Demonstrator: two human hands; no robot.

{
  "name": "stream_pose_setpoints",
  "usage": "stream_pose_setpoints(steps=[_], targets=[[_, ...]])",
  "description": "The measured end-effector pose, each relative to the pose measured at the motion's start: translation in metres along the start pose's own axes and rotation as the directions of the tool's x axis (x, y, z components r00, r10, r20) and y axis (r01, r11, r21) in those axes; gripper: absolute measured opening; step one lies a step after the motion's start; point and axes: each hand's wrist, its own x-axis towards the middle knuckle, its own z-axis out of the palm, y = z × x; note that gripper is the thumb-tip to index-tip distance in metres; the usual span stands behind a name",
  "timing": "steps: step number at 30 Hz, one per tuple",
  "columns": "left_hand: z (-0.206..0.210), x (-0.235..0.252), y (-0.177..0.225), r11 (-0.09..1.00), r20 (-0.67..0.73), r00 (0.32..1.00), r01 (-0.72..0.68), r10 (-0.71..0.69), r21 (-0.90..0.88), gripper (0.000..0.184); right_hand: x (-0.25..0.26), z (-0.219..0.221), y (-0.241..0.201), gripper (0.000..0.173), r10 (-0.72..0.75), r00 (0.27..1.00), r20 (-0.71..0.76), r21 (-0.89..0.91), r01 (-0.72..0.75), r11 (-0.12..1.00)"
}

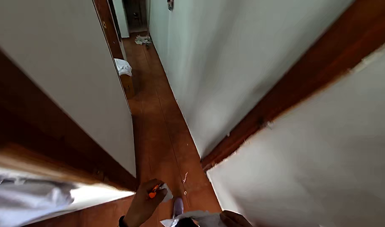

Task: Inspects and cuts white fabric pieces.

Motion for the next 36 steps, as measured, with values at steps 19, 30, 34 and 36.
stream_pose_setpoints(steps=[19,30,34,36], targets=[[-0.160,0.552,-0.011,0.997,-0.335,0.939,0.070,-0.081,-0.043,0.016,0.575,-0.104,-0.348,0.055,-0.153,0.964,0.219,0.476,0.031,0.879],[-0.312,0.826,-0.032,0.998,-0.562,0.827,0.044,-0.017,0.035,0.018,0.920,-0.085,-0.519,0.071,-0.391,0.742,0.545,0.492,0.094,0.865],[-0.356,0.913,-0.027,0.996,-0.707,0.702,0.084,-0.084,-0.036,0.015,1.045,-0.053,-0.592,0.072,-0.293,0.614,0.733,0.380,-0.013,0.925],[-0.382,0.945,-0.018,0.994,-0.713,0.695,0.108,-0.099,-0.032,0.016,1.103,-0.036,-0.630,0.062,-0.236,0.572,0.786,0.306,-0.027,0.952]])
